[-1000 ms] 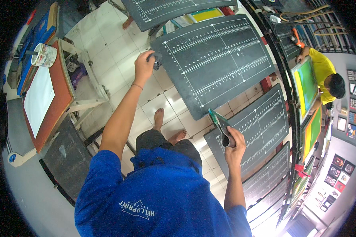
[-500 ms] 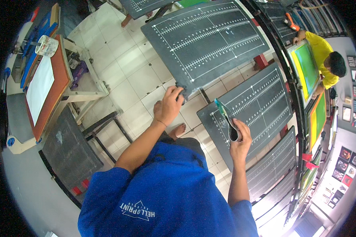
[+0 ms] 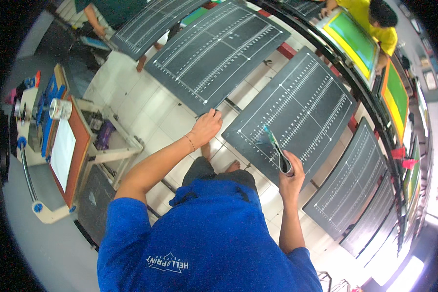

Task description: The person cleans a large black printing mat on a workbench using a squeegee and a rag. They also handle a white bucket, moving it to a shelf on a staircase and returning it to the workspace.

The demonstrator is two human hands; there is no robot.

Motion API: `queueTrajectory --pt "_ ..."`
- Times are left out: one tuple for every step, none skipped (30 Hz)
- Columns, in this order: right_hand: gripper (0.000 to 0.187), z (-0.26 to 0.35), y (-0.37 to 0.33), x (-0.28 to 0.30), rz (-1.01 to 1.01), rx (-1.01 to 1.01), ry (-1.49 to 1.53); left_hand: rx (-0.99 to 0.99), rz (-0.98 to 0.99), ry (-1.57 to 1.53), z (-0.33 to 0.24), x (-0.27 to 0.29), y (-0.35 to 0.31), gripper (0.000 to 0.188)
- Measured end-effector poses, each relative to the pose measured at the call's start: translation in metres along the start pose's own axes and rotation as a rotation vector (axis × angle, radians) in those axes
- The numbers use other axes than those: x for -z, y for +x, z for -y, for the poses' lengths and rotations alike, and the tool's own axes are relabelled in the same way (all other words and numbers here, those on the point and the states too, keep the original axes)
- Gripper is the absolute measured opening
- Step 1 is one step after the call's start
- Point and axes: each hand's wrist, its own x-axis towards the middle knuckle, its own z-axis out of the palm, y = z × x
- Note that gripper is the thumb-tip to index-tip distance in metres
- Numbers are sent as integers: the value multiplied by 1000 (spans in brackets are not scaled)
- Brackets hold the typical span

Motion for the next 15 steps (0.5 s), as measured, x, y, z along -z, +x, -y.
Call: queueTrajectory --pt "49 -2 -5 -1 -21 -36 16 -35 37 40 3 -2 9 15" --pt "49 -3 -8 -3 -42 -70 33 -68 73 81 6 -4 19 15" --pt "49 0 -12 -4 -66 -129 36 -84 82 74 7 -4 28 13" --pt "49 -2 -12 -5 -85 -146 41 -106 90 64 10 -4 40 13" --pt "49 -4 -12 -7 -105 -162 47 -128 97 55 15 -4 54 12" --pt "49 -5 -11 -7 -124 -180 45 -151 104 38 18 -3 69 12" --pt "48 -3 -7 -8 -137 -182 40 -189 65 25 23 -7 86 11" --pt "48 -1 -5 -10 -171 -192 20 -229 26 10 30 -11 106 10" --pt "48 2 0 -11 -202 -201 -4 -268 -15 -10 36 -15 129 10" --pt "48 5 4 -14 -234 -210 -28 -283 -26 -25 41 -20 152 10" --pt "48 10 9 -15 -251 -250 -37 -299 -38 -40 46 -25 177 10" --pt "49 16 15 -16 -279 -258 -59 -316 -52 -60 51 -28 204 10" --pt "50 21 19 -17 -302 -268 -80 -341 -73 -73 56 -31 230 9" --pt "50 26 22 -20 -323 -278 -100 -363 -93 -86 61 -33 255 9" --pt "53 34 28 -23 -349 -305 -101 -372 -109 -94 66 -36 284 9"
